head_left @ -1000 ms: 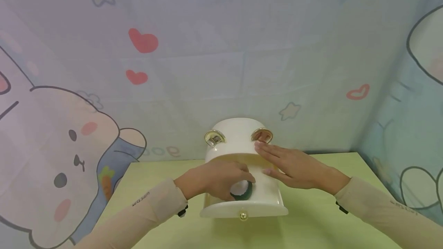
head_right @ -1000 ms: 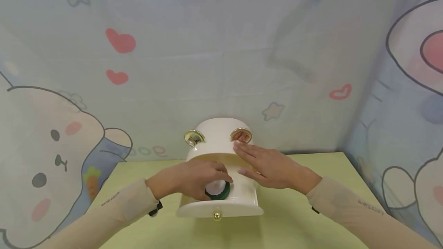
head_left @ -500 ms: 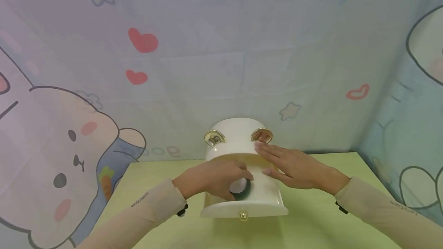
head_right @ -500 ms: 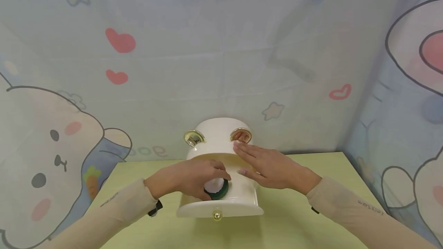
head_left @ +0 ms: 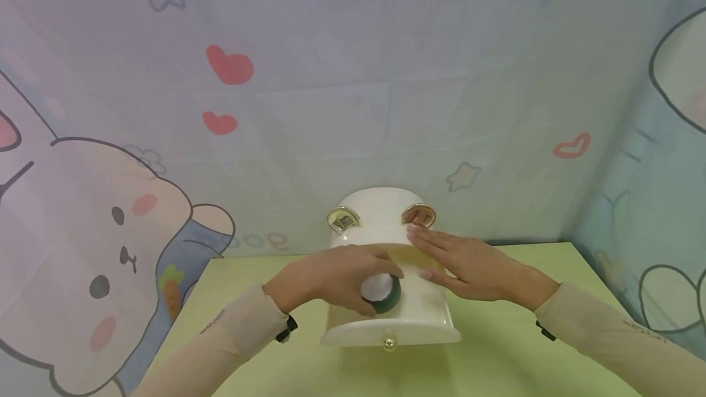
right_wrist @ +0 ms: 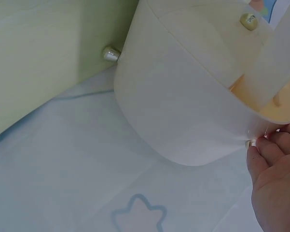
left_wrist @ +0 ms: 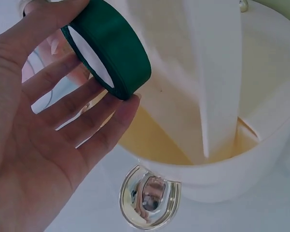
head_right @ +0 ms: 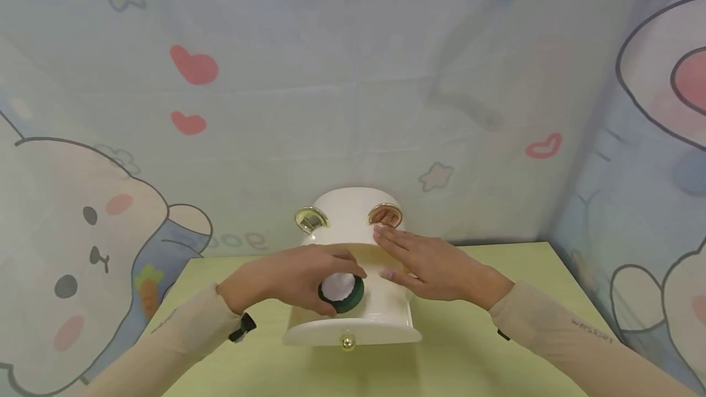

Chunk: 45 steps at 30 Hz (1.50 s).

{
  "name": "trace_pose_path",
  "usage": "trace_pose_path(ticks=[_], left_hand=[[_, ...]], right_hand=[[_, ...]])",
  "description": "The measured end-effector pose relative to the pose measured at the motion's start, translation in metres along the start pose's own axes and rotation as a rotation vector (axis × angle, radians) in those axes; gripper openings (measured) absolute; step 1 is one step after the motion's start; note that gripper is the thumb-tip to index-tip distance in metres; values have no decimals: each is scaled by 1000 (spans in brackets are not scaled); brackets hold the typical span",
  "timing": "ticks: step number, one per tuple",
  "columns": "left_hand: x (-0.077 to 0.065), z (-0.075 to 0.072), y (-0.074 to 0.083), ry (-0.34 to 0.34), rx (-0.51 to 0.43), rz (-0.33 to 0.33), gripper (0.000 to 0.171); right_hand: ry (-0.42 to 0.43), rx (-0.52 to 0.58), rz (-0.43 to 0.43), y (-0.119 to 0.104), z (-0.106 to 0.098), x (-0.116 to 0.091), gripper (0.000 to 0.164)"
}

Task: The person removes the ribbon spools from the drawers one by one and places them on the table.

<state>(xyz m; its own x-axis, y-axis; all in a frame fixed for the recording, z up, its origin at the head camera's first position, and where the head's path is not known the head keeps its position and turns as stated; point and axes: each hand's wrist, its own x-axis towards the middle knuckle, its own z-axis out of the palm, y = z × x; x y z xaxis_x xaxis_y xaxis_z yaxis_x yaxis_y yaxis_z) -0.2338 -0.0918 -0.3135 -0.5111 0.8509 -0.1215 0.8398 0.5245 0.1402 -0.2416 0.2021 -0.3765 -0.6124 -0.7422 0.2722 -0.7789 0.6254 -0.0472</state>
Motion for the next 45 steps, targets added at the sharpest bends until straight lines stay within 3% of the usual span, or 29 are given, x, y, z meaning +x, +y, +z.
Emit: trace_pose_path(ticks=[10, 15, 23, 45], left_hand=[[-11, -9, 3, 55, -27, -7, 66], [-21, -11, 2, 120, -29, 0, 66], [-39, -15, -1, 163, -40, -4, 66], [-84, -3, -16, 174, -64, -124, 61]], right_hand=[[-4, 2, 8, 0, 1, 0, 70], [3, 1, 7, -1, 1, 0, 70], [0, 1, 14, -1, 0, 1, 71], [12, 9, 15, -2, 2, -1, 71]])
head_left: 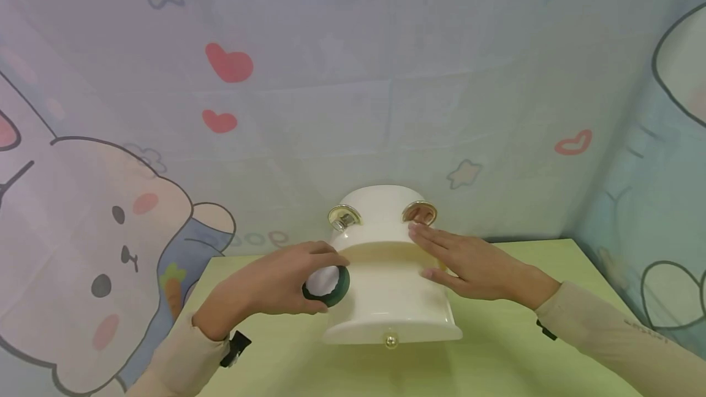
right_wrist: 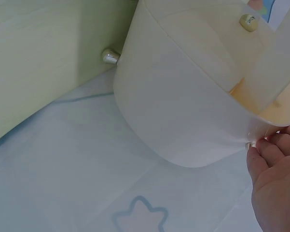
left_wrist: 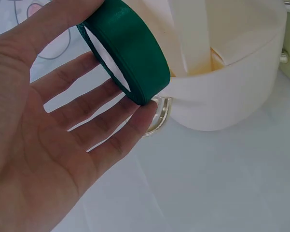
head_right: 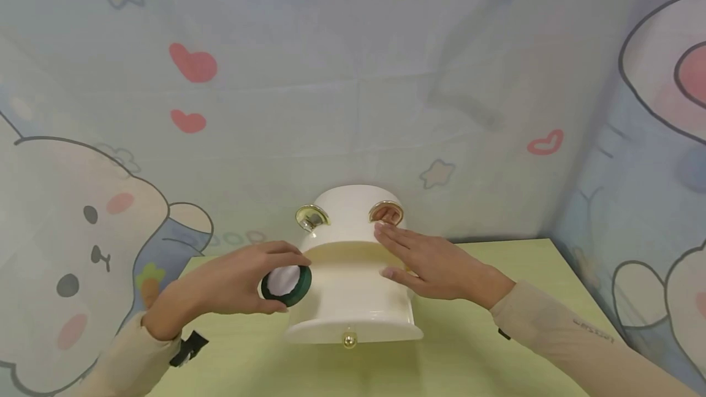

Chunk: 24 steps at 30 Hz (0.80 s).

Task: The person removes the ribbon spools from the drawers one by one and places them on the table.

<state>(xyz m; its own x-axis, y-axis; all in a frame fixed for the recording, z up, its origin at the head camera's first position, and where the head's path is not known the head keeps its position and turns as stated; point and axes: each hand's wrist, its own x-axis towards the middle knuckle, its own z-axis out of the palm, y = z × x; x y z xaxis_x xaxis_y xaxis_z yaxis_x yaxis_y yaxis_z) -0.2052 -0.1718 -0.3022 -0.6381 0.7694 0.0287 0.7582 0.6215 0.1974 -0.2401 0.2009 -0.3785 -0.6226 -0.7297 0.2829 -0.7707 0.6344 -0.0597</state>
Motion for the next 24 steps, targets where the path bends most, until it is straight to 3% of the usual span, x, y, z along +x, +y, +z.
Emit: trace_pose_path(ticks=[6, 12, 24], left_hand=[[-8, 8, -6, -28, -20, -49, 63], [-20, 14, -15, -5, -24, -108, 63], [-38, 32, -51, 1, -76, -188, 63]], right_hand=[[3, 12, -8, 0, 1, -1, 71], [-9, 24, 5, 0, 2, -1, 71], [1, 18, 6, 1, 2, -1, 71]])
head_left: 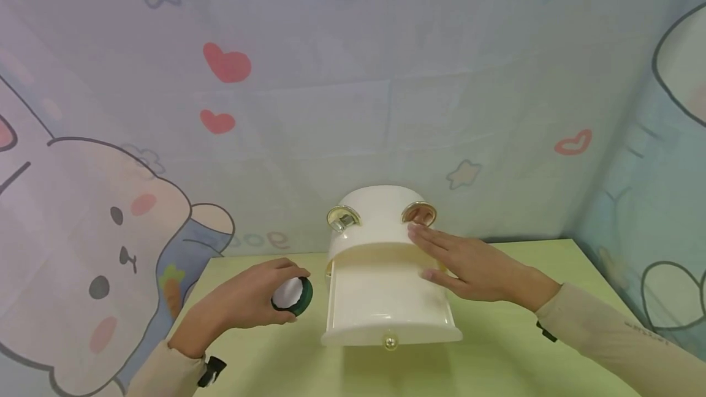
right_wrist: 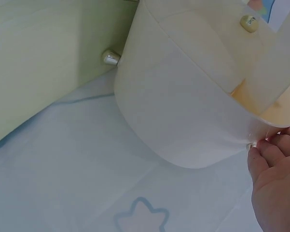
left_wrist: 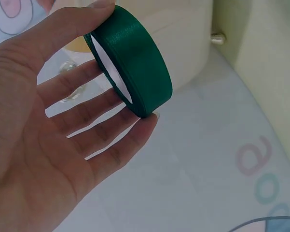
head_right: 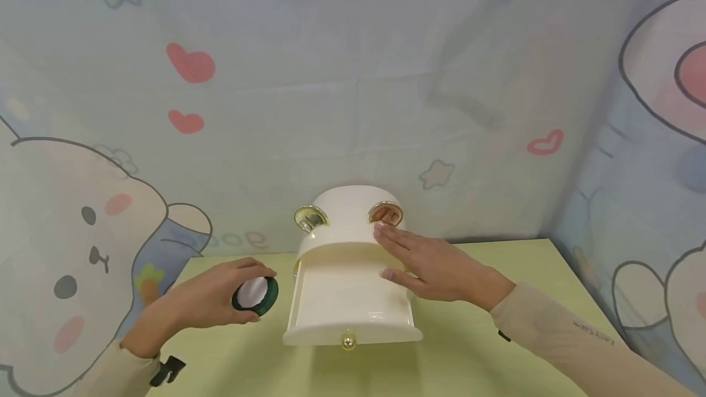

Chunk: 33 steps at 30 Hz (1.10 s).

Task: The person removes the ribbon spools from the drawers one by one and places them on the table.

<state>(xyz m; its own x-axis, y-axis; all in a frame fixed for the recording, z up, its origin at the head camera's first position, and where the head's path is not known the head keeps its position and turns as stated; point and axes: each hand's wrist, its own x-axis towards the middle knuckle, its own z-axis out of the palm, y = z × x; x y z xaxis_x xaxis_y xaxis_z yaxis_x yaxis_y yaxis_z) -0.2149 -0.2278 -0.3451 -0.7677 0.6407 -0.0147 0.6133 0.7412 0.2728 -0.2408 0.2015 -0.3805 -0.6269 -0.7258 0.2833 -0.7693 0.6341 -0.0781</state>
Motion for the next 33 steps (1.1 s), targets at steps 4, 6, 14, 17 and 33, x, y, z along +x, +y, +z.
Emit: trace_pose_path(ticks=[4, 6, 14, 17, 33], left_hand=[[-1, 7, -13, 7, -7, -28, 63], [-1, 11, -20, 10, -6, -57, 65], [-3, 28, -48, 13, 8, -177, 68], [-5, 35, -57, 19, 20, -204, 67], [-12, 63, -103, 31, 23, -275, 66]], right_hand=[[1, 5, -2, -1, -1, 0, 71], [0, 8, 0, -1, 0, 1, 71], [1, -1, -4, 1, 1, 1, 72], [1, -3, -2, 0, 1, 0, 72], [3, -5, -5, 1, 1, 1, 71]])
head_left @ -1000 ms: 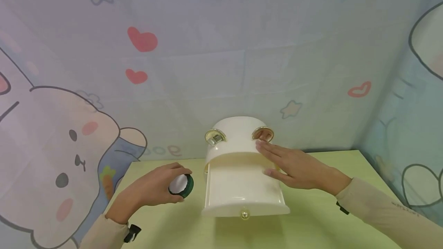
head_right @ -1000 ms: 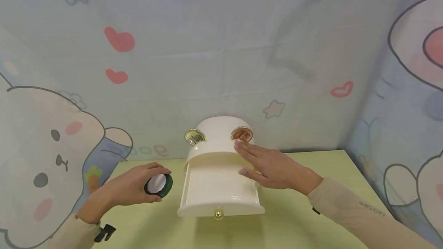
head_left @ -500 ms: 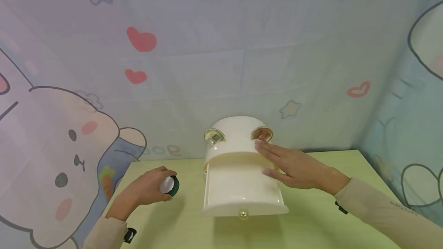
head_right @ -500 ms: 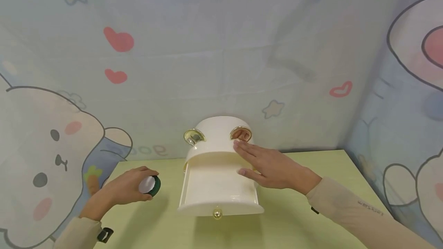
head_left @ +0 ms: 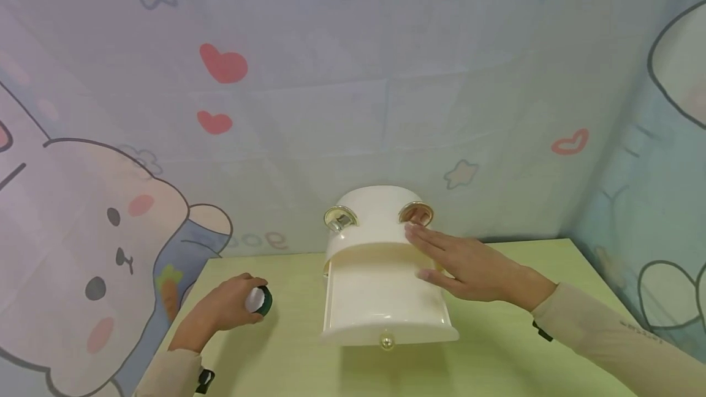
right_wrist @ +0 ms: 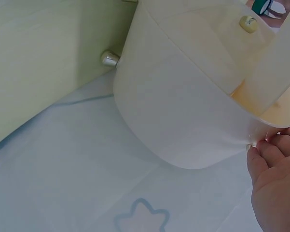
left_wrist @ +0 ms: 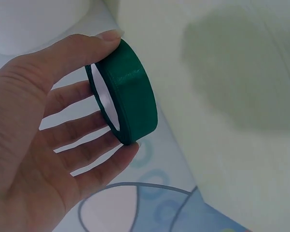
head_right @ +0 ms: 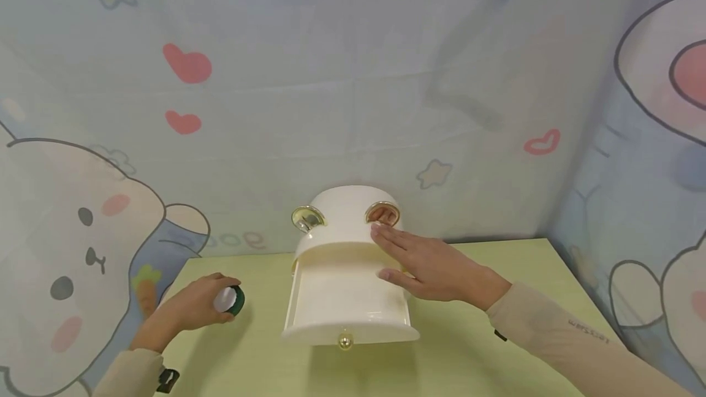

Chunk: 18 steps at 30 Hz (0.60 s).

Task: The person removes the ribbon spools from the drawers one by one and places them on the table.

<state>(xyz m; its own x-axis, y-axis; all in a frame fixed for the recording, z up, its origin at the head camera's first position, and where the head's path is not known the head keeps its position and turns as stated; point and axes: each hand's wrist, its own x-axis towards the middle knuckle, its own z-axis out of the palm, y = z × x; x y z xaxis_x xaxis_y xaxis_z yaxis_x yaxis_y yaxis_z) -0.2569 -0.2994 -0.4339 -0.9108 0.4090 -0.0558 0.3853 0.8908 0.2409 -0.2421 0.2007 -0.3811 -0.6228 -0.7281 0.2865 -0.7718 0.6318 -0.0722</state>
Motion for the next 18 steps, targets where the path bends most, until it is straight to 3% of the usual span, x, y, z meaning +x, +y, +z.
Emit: trace_pose_path(ticks=[7, 18], left_hand=[[0, 20, -22, -8, -38, -30, 67], [-2, 40, -41, -19, -38, -117, 69]], right_hand=[[-2, 2, 5, 0, 0, -1, 71], [9, 10, -1, 1, 1, -1, 73]])
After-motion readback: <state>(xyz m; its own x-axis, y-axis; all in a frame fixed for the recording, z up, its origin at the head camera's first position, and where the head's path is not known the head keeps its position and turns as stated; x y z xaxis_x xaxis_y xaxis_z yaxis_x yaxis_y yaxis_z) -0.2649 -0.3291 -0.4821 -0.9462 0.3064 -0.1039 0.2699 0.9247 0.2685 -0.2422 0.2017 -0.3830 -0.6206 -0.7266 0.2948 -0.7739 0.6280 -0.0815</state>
